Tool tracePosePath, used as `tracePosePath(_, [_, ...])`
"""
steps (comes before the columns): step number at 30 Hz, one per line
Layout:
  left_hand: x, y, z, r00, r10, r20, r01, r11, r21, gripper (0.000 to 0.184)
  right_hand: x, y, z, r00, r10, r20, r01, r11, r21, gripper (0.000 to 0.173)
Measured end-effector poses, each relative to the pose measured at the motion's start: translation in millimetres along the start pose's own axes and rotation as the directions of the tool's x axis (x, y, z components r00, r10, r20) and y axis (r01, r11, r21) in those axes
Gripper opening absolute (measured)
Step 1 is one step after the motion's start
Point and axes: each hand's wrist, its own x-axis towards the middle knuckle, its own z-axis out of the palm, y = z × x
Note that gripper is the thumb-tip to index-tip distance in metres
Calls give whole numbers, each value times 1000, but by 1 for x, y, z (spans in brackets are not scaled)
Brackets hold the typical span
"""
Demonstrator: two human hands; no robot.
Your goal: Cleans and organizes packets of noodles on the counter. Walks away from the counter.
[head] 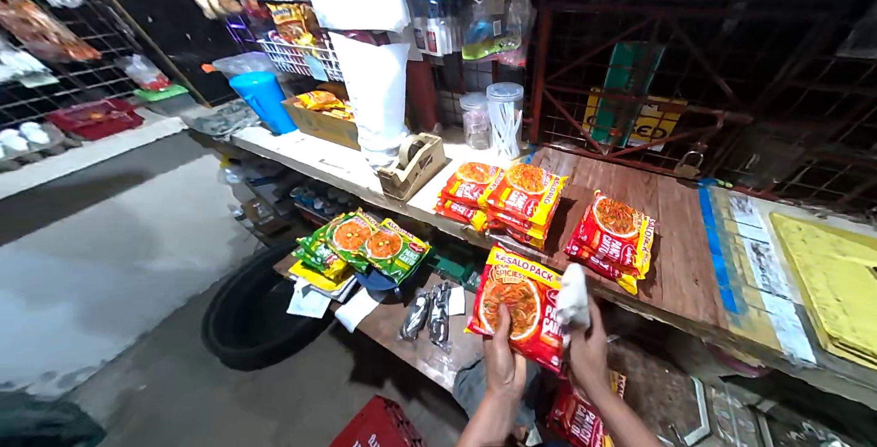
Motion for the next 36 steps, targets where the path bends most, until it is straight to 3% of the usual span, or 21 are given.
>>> tracePosePath(2, [-5,-3,-5,998,-25,60,25,1000,-10,29,13,-20,1,931,364,-9,-346,891,293,49])
tracePosePath(3, [-5,-2,-8,995,-32,97,34,999,-15,28,16,-25,0,894,446,37,-423,817,391,46])
tracePosePath(5, [-2,0,-13,986,-50,157,49,999,11,26,16,-27,-6,865,492,95,-471,733,492,46])
tracePosePath(7, [2,0,-20,982,-72,174,55,993,102,29,14,-30,-14,891,449,75,-431,781,452,61])
tracePosePath(9, [7,-3,-24,985,-124,124,87,959,269,35,13,-33,-21,963,269,22,-258,893,368,68])
tracePosePath(11, [6,-1,-27,969,-245,18,217,886,409,45,11,-23,-33,986,-151,73,138,977,161,70])
tracePosePath(12, [1,2,-28,954,-300,-16,278,864,420,47,17,-15,-40,908,-397,135,402,916,-8,62])
tracePosePath(13, [-4,6,-27,937,-350,-11,322,851,415,48,23,-11,-44,783,-587,205,618,770,-160,46])
tracePosePath(14, [-10,13,-25,912,-407,54,357,851,386,53,26,-10,-48,672,-679,297,740,629,-237,31])
tracePosePath(16, [-20,22,-17,863,-482,154,422,854,305,53,20,-16,-49,531,-735,422,847,471,-245,20])
tracePosePath(19, [-17,24,-7,853,-508,122,488,858,162,38,3,-17,-47,390,-743,544,919,350,-181,24])
tracePosePath(21, [-13,21,-11,860,-501,101,491,865,108,33,0,-16,-44,339,-740,581,939,305,-159,27])
tracePosePath(23, [-13,18,-16,859,-501,104,502,865,13,33,3,-10,-49,393,-707,588,916,354,-186,29])
tracePosePath(27, [-9,20,-27,906,-406,121,417,905,-83,30,29,21,-78,740,-551,386,669,660,-341,32])
tracePosePath(28, [-7,21,-32,914,-381,143,393,917,-70,29,35,21,-87,824,-472,314,564,734,-377,38])
tracePosePath(30, [-5,20,-39,928,-329,176,332,943,14,27,41,0,-100,943,-293,160,332,876,-351,67])
tracePosePath(32, [-7,17,-39,930,-302,210,287,953,97,30,37,-36,-103,983,-140,117,167,951,-262,96])
tracePosePath(33, [-10,15,-37,930,-292,223,267,954,135,34,30,-56,-98,985,-107,132,141,947,-289,113])
tracePosePath(34, [-14,12,-33,930,-280,236,244,955,170,35,22,-70,-89,976,-112,189,167,938,-304,116])
tracePosePath(35, [-19,10,-30,927,-275,256,226,953,203,35,13,-77,-78,943,-148,297,234,931,-280,104])
tracePosePath(36, [-26,9,-28,922,-271,276,210,950,230,31,4,-74,-66,876,-224,427,350,904,-244,81])
